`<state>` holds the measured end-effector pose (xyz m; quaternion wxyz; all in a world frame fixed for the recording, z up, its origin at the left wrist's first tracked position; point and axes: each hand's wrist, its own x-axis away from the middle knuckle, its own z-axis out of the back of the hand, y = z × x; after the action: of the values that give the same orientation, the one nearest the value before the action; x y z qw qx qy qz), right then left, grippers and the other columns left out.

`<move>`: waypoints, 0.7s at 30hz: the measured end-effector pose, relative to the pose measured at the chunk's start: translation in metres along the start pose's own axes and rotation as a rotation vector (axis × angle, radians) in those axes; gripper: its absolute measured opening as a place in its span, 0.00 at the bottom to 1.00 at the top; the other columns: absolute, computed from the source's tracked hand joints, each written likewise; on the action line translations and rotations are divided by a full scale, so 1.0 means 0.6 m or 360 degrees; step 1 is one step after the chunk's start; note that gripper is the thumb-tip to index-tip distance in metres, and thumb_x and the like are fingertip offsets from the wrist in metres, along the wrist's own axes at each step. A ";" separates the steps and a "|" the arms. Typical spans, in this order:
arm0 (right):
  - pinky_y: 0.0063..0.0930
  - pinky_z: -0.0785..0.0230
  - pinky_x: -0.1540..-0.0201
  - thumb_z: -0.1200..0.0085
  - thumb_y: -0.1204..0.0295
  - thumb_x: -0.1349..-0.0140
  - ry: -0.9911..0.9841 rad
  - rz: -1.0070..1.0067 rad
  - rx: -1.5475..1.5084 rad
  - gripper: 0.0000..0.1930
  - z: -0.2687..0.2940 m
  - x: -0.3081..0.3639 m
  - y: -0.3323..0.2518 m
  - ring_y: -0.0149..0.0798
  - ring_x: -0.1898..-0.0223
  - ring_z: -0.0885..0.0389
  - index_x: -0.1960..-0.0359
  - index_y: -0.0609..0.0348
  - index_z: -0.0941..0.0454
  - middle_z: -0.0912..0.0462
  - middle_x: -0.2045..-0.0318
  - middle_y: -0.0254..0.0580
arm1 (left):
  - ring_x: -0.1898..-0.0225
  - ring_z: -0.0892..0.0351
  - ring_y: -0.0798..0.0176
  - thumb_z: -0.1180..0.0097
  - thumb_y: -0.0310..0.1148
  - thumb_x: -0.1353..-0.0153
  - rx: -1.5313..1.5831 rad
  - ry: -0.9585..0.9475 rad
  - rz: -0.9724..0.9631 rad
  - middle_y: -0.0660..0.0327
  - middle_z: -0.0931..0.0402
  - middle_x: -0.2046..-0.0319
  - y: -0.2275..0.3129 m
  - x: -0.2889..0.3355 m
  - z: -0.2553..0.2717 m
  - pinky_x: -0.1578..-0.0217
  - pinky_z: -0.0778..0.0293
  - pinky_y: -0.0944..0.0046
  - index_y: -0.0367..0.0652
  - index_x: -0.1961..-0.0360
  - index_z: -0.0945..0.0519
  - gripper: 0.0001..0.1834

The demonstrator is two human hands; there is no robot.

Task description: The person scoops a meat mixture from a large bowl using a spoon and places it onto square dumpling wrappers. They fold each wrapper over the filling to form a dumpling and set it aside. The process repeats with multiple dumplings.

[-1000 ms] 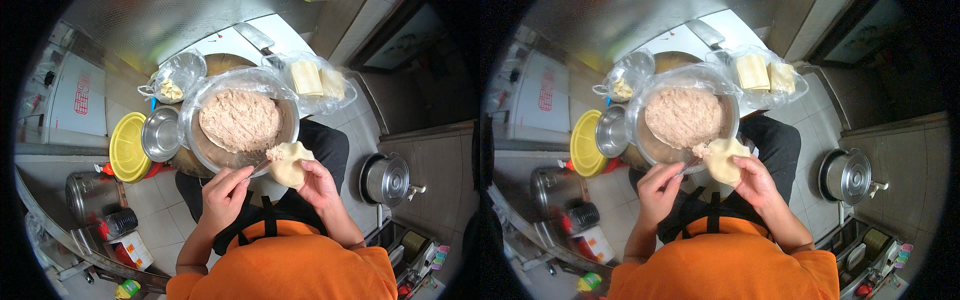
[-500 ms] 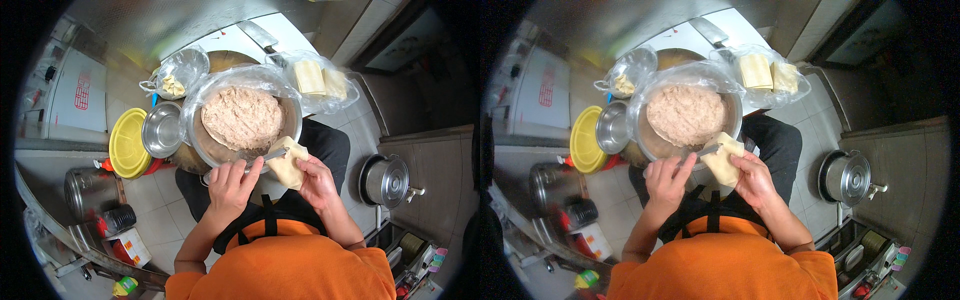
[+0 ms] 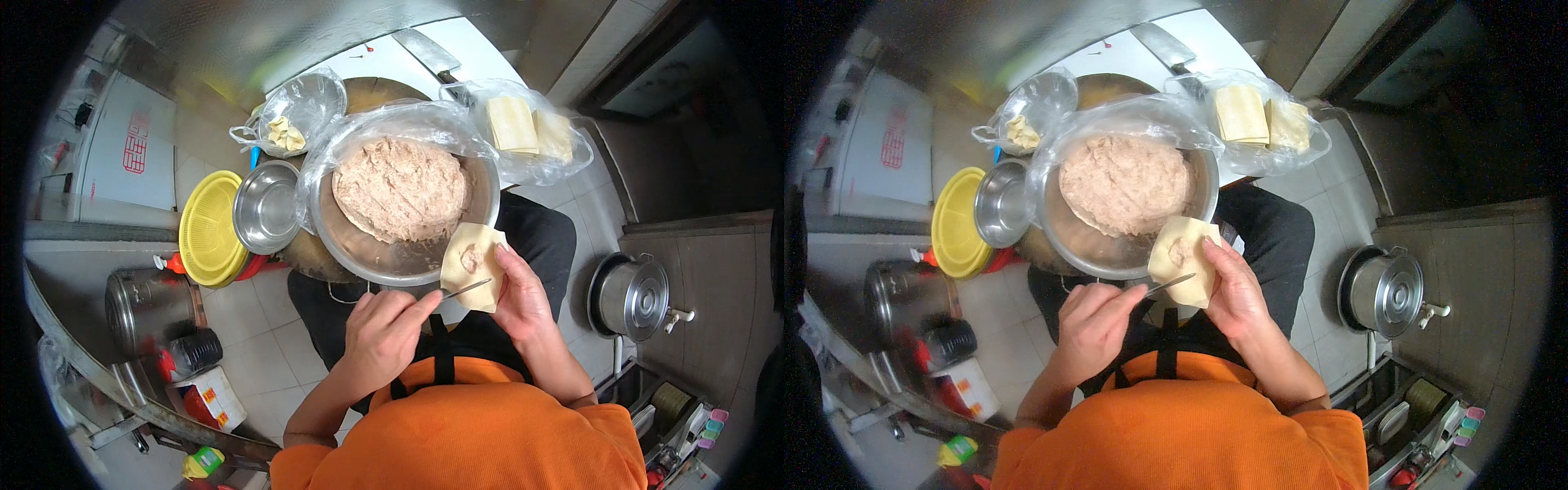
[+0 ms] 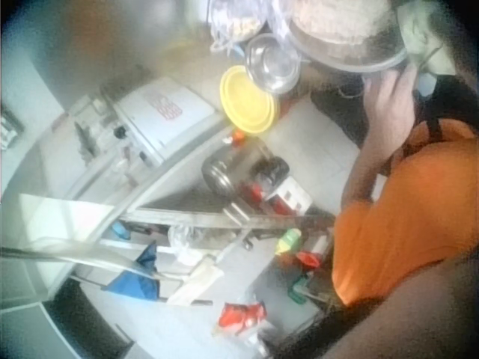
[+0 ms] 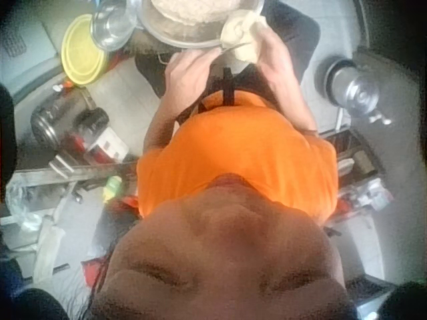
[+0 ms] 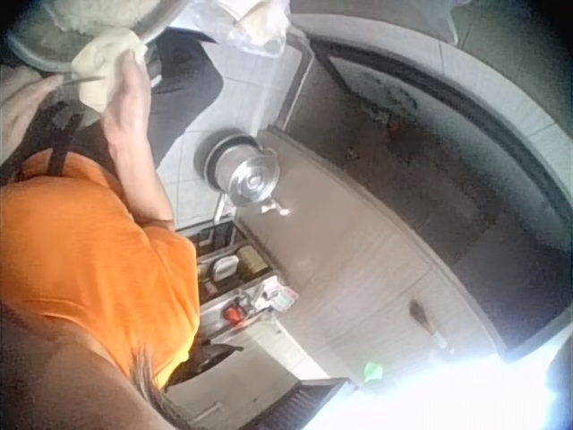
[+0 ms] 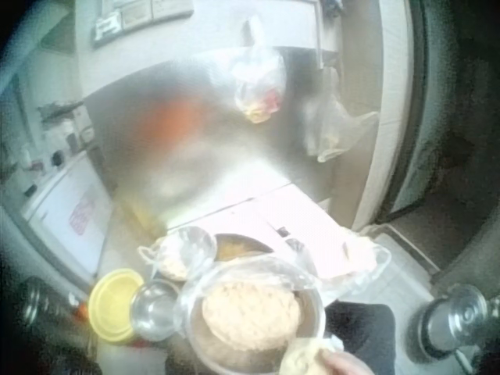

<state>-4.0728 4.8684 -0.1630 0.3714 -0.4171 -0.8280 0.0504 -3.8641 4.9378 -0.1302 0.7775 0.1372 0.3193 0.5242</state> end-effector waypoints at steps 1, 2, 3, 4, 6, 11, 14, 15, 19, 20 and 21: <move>0.40 0.23 0.44 0.50 0.67 0.28 -0.0033 0.0026 0.0009 0.16 -0.004 0.000 0.002 0.42 0.48 0.18 0.44 0.61 0.26 0.18 0.49 0.45 | 0.69 0.24 0.62 0.40 0.20 0.49 -0.0031 -0.0019 0.0042 0.65 0.29 0.71 0.002 -0.006 -0.001 0.68 0.31 0.61 0.42 0.52 0.17 0.21; 0.40 0.23 0.44 0.50 0.67 0.28 -0.0012 0.0033 0.0005 0.16 -0.007 0.001 0.003 0.42 0.48 0.18 0.44 0.61 0.26 0.18 0.49 0.45 | 0.68 0.24 0.62 0.40 0.20 0.49 -0.0051 -0.0019 0.0062 0.64 0.29 0.72 0.003 -0.012 -0.002 0.67 0.31 0.60 0.42 0.52 0.17 0.21; 0.40 0.23 0.44 0.50 0.67 0.28 0.0011 0.0046 0.0000 0.16 -0.009 0.004 0.003 0.42 0.48 0.17 0.44 0.62 0.26 0.18 0.49 0.45 | 0.68 0.24 0.62 0.40 0.21 0.49 -0.0064 -0.0047 0.0112 0.64 0.30 0.72 0.004 -0.015 -0.003 0.67 0.30 0.60 0.43 0.52 0.17 0.21; 0.40 0.24 0.44 0.51 0.66 0.28 0.0012 0.0064 -0.0019 0.16 -0.010 0.007 0.001 0.42 0.48 0.17 0.44 0.62 0.26 0.18 0.49 0.45 | 0.70 0.23 0.59 0.40 0.20 0.49 -0.0030 -0.0042 0.0130 0.63 0.29 0.72 0.003 -0.018 -0.004 0.68 0.28 0.59 0.42 0.51 0.18 0.21; 0.40 0.24 0.44 0.51 0.67 0.28 0.0016 0.0046 -0.0010 0.16 -0.006 0.011 -0.004 0.41 0.49 0.17 0.44 0.62 0.26 0.18 0.49 0.46 | 0.73 0.24 0.59 0.41 0.19 0.47 0.0130 -0.0038 0.0174 0.62 0.28 0.71 0.003 -0.019 -0.003 0.70 0.28 0.61 0.40 0.51 0.18 0.20; 0.43 0.27 0.40 0.53 0.65 0.27 -0.0013 0.0013 0.0093 0.20 0.010 0.013 -0.004 0.43 0.47 0.19 0.41 0.66 0.29 0.19 0.48 0.48 | 0.77 0.27 0.63 0.44 0.18 0.40 0.0695 -0.0126 0.0519 0.59 0.26 0.71 -0.002 -0.012 0.011 0.73 0.30 0.66 0.34 0.52 0.19 0.15; 0.38 0.25 0.42 0.53 0.67 0.27 -0.0118 0.0016 0.0179 0.17 0.017 0.011 0.005 0.41 0.50 0.16 0.45 0.66 0.26 0.18 0.50 0.48 | 0.76 0.27 0.64 0.45 0.19 0.39 0.0840 -0.0202 0.0596 0.57 0.25 0.70 -0.011 -0.016 0.017 0.72 0.30 0.67 0.33 0.52 0.19 0.13; 0.38 0.25 0.42 0.53 0.66 0.27 -0.0132 0.0031 0.0208 0.16 0.019 0.011 0.007 0.41 0.50 0.16 0.45 0.66 0.26 0.18 0.50 0.48 | 0.76 0.26 0.63 0.45 0.20 0.39 0.0806 -0.0259 0.0600 0.57 0.25 0.70 -0.013 -0.018 0.018 0.72 0.29 0.66 0.34 0.52 0.19 0.13; 0.42 0.26 0.41 0.53 0.65 0.27 -0.0087 0.0014 0.0206 0.18 0.023 0.010 0.004 0.44 0.47 0.18 0.44 0.66 0.27 0.19 0.48 0.49 | 0.74 0.22 0.57 0.44 0.21 0.40 0.0564 -0.0302 0.0549 0.56 0.23 0.69 -0.017 -0.018 0.018 0.71 0.27 0.64 0.36 0.52 0.18 0.14; 0.43 0.27 0.40 0.52 0.65 0.28 -0.0060 0.0011 0.0172 0.18 0.025 0.011 0.002 0.45 0.46 0.19 0.43 0.65 0.27 0.20 0.47 0.49 | 0.73 0.21 0.55 0.43 0.21 0.40 0.0484 -0.0294 0.0543 0.55 0.23 0.68 -0.018 -0.015 0.018 0.70 0.26 0.63 0.37 0.53 0.18 0.14; 0.43 0.27 0.40 0.51 0.65 0.28 -0.0037 -0.0008 0.0099 0.19 0.027 0.012 0.001 0.45 0.46 0.19 0.43 0.64 0.28 0.20 0.46 0.49 | 0.72 0.20 0.54 0.43 0.22 0.40 0.0456 -0.0227 0.0560 0.55 0.23 0.68 -0.020 -0.010 0.018 0.70 0.26 0.62 0.37 0.53 0.18 0.13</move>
<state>-4.0860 4.8777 -0.1706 0.3749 -0.4026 -0.8312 0.0801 -3.8500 4.9289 -0.1264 0.6673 0.3362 0.3059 0.5900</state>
